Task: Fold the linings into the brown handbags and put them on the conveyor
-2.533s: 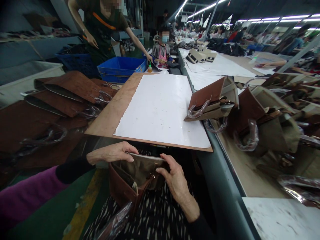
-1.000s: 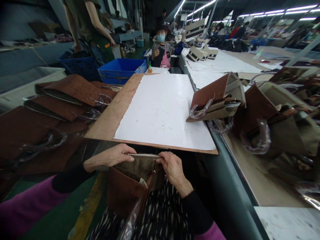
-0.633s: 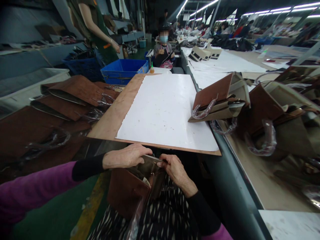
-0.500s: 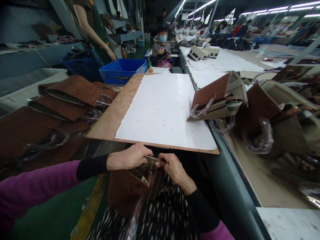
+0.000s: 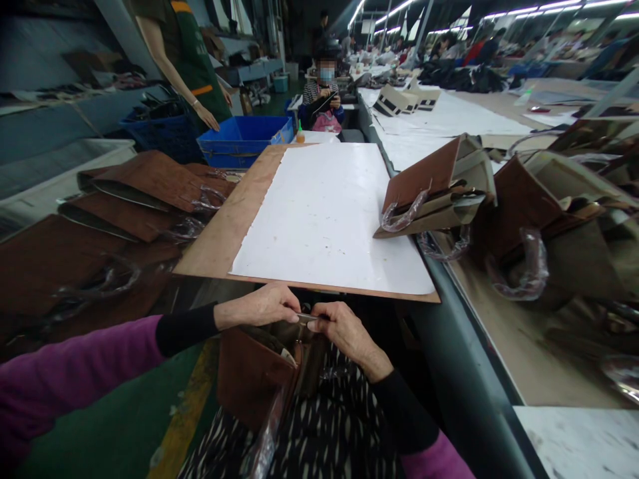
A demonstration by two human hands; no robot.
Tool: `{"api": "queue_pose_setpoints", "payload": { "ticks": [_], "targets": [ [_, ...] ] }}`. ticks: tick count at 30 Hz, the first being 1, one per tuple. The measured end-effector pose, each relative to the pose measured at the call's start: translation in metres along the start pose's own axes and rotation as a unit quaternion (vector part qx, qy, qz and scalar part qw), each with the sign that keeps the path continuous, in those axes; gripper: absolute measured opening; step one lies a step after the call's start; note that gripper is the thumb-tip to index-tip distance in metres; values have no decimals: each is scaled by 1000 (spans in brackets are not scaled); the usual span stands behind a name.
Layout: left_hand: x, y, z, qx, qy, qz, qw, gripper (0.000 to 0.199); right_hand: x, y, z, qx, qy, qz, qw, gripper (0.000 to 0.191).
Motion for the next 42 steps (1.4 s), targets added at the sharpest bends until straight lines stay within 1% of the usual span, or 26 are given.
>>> {"api": "queue_pose_setpoints", "payload": {
  "ticks": [2,5,7,8,11,14,20,22,24,27,28,31,33,37,40,42],
  "targets": [
    [2,-1,1,6,-6,6,1000,19,1,1,-4,29,-12,25,999,15],
    [6,-2,-1,6,-12,30,999,21,3,5,-16,82,-58,112,989,15],
    [9,-3,-3,7,-15,41,999,22,3,9,-22,71,-85,146,983,21],
    [11,-4,-4,10,-16,44,999,22,3,12,-24,45,-91,144,984,24],
    [15,-4,-3,22,-21,48,998,23,2,17,-23,-50,-90,106,989,22],
    [18,-4,-2,22,-28,54,998,22,0,18,-23,-86,-83,93,988,19],
    [17,-2,-4,18,-43,63,997,20,-5,20,-29,-39,-55,116,991,20],
    [16,-1,-6,18,-42,64,997,20,-6,21,-31,-23,-51,114,992,21],
    [18,-3,-9,23,-27,50,998,20,-7,21,-31,-15,-38,105,994,21],
    [27,-12,-14,13,2,20,1000,20,-7,20,-26,-24,-13,88,996,21],
    [32,-17,-16,3,3,20,1000,21,-7,20,-24,-33,-8,85,996,21],
    [48,-32,-26,-7,-23,34,999,26,-7,20,-17,-60,-2,76,995,21],
    [55,-36,-33,26,-41,35,998,30,-7,21,-13,-68,1,69,995,21],
    [59,-33,-41,106,-38,35,993,32,-9,21,-10,-63,1,65,996,22],
    [57,-29,-43,132,-33,45,990,29,-8,21,-10,-51,0,67,996,24],
    [56,-28,-43,136,-26,54,989,27,-7,21,-9,-19,4,82,996,25]
  ]
}}
Point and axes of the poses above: each hand's wrist, its own x-axis away from the middle knuckle, its own y-axis out of the palm, z = x × y, the point moved 3 cm from there along -x, towards the middle knuckle, and after that the axes turned 8 degrees about x, right-handed, at the moved point
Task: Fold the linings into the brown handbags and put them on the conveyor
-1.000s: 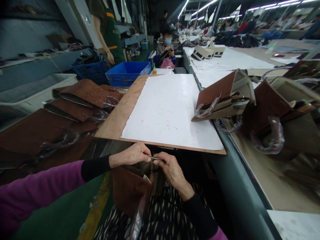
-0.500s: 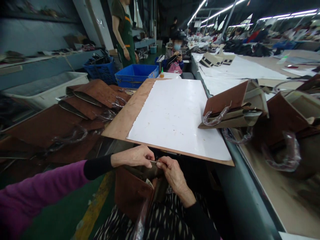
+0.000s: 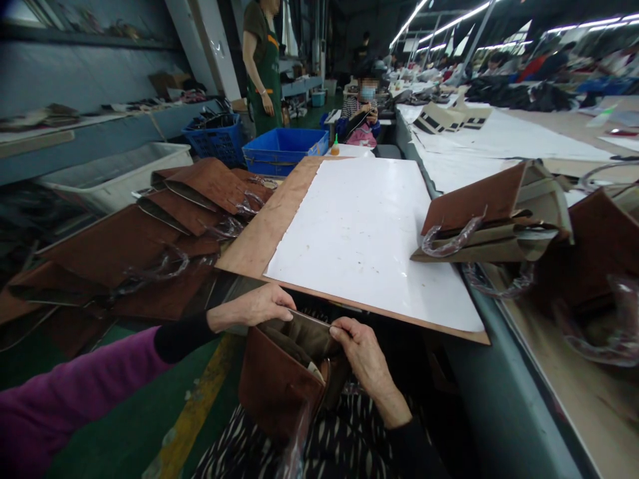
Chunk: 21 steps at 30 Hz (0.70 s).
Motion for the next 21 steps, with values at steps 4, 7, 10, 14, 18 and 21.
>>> {"api": "queue_pose_setpoints", "payload": {
  "ticks": [4,7,10,14,18,21],
  "targets": [
    [1,2,1,8,1,14,1000,25,1,1,-9,165,-51,74,982,24],
    [2,4,0,19,1,17,1000,25,-3,8,-25,241,-97,70,963,23],
    [1,7,-2,21,7,20,1000,25,-13,16,-44,255,-104,31,961,27],
    [1,9,-5,28,16,24,999,25,-23,24,-60,270,-107,7,957,24],
    [9,2,-4,-35,3,76,996,23,-23,25,-62,256,-78,10,963,23],
    [17,-7,0,-131,-9,138,982,12,-18,23,-60,256,-53,16,965,24]
  ]
}}
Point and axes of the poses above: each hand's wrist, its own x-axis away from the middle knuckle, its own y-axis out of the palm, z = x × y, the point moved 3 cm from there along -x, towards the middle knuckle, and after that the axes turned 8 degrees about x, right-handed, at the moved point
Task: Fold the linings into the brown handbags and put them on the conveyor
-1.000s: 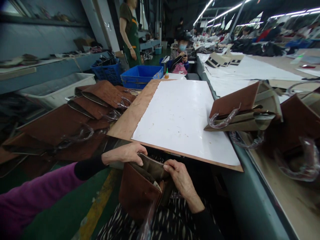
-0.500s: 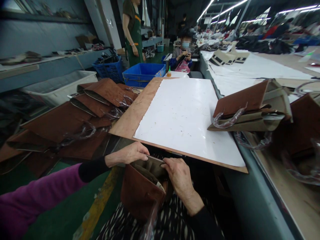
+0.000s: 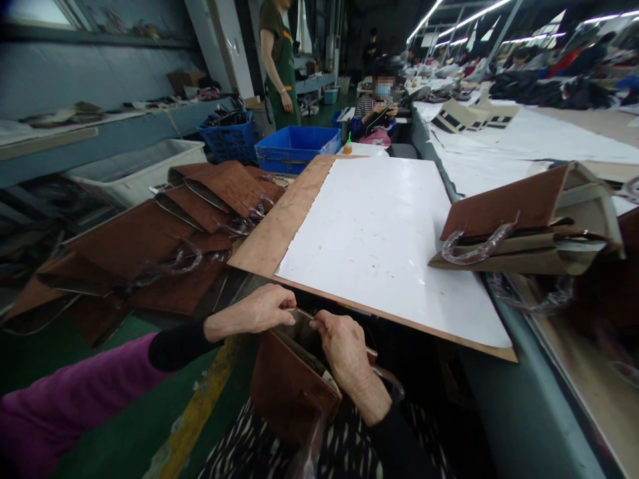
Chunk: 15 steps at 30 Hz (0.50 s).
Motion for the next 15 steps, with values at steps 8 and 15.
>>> {"api": "queue_pose_setpoints", "payload": {
  "ticks": [8,15],
  "targets": [
    [7,-1,5,39,13,-33,999,21,7,-4,-2,-4,10,-11,1000,25],
    [8,3,0,80,23,-43,996,18,-3,-1,-7,34,-61,-21,997,21]
  ]
}}
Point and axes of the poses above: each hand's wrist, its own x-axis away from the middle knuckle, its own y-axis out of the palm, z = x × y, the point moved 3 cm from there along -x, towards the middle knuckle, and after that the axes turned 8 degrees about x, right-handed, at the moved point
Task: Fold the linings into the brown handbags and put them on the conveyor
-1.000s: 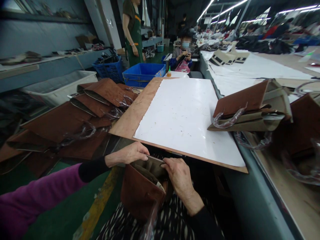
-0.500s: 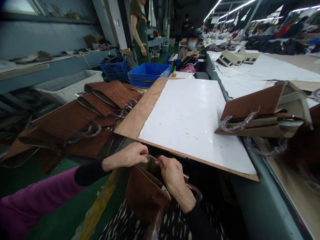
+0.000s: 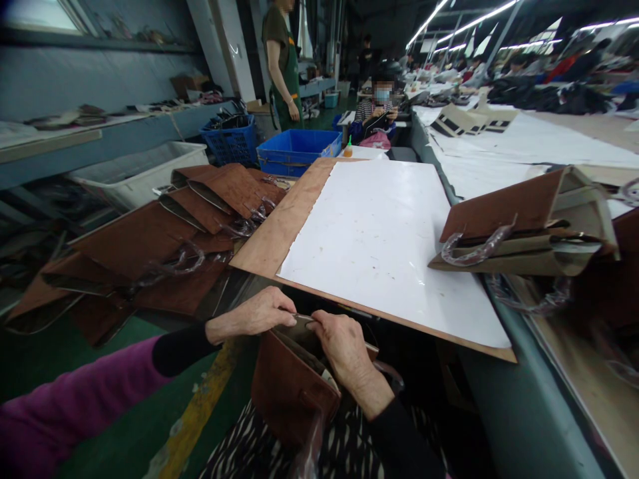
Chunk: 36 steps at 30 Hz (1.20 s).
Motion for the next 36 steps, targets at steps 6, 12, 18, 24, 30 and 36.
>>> {"api": "queue_pose_setpoints", "payload": {
  "ticks": [6,12,18,24,30,36],
  "targets": [
    [-6,6,3,30,-2,13,999,14,-13,-2,-15,-11,-66,-38,997,18],
    [13,-3,21,91,49,122,987,24,-6,-21,-20,-66,-87,-80,991,24],
    [56,3,18,157,24,225,961,21,-10,-56,10,68,23,-71,995,31],
    [82,37,19,164,-32,178,970,69,-25,-73,12,139,52,-112,983,23],
    [63,30,7,212,-22,80,974,58,-27,-94,8,121,52,-155,979,17],
    [27,-26,-28,214,-47,-90,972,50,-6,-100,11,-14,48,-289,956,15]
  ]
}}
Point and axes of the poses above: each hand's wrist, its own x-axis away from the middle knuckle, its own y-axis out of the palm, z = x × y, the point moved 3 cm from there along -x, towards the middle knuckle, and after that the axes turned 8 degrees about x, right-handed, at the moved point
